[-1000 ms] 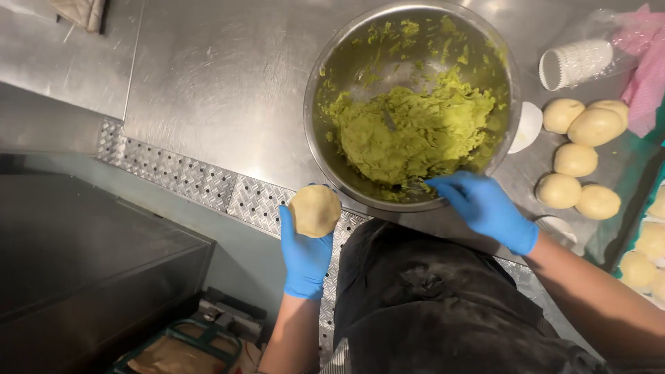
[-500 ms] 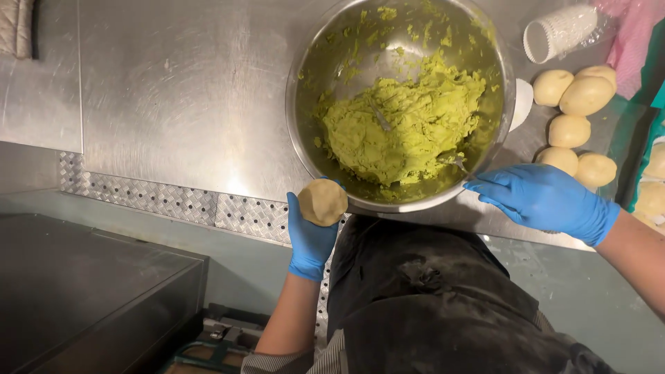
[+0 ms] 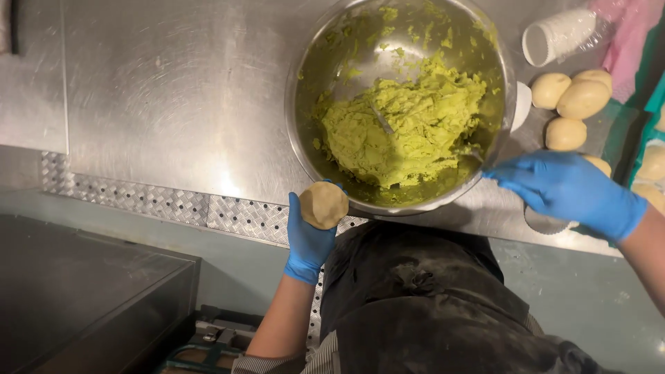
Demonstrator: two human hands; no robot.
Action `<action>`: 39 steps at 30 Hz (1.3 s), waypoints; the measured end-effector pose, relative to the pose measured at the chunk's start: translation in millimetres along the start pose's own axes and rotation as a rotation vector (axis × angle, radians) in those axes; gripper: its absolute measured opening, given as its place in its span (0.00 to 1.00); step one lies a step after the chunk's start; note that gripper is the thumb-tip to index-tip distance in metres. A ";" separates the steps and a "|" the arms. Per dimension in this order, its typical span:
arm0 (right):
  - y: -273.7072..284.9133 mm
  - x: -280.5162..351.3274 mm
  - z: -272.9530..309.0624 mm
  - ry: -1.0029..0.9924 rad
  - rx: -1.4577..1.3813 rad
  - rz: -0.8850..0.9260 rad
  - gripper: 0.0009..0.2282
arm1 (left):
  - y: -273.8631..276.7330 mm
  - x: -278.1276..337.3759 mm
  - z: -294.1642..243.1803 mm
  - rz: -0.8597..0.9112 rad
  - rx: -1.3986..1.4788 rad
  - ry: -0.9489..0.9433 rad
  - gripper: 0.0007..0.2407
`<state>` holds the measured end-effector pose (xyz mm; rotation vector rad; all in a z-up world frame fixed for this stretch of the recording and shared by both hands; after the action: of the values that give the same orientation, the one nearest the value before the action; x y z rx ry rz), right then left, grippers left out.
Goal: Filling dough balls with a green paste and placing them into paper liners on a tray.
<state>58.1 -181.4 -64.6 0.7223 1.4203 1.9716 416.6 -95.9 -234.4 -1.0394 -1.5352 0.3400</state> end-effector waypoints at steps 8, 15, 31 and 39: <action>-23.5 -17.1 -18.2 -0.083 -0.366 -0.032 0.11 | -3.7 -2.8 5.0 0.081 0.024 0.061 0.29; -35.9 -19.1 34.9 -0.106 -0.238 -0.256 0.08 | -6.9 0.7 6.8 0.001 -0.002 0.023 0.30; -69.9 -38.6 31.2 -0.049 -0.430 0.224 0.15 | 1.8 -12.0 5.0 0.117 0.069 0.025 0.26; -15.2 -29.1 42.2 -0.013 -0.515 -0.056 0.16 | -12.7 -3.3 8.0 0.115 0.096 0.033 0.29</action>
<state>110.6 -172.4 -69.7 0.4515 0.8510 2.1517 403.7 -102.9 -229.6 -1.0545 -1.4188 0.4701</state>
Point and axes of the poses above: each hand's wrist, its own x-axis away from the middle knuckle, its own y-axis out of the back of the hand, z = x × y, the point moved 10 cm from there along -x, towards the middle knuckle, and after that the axes turned 5 degrees about -x, right-handed, at the moved point
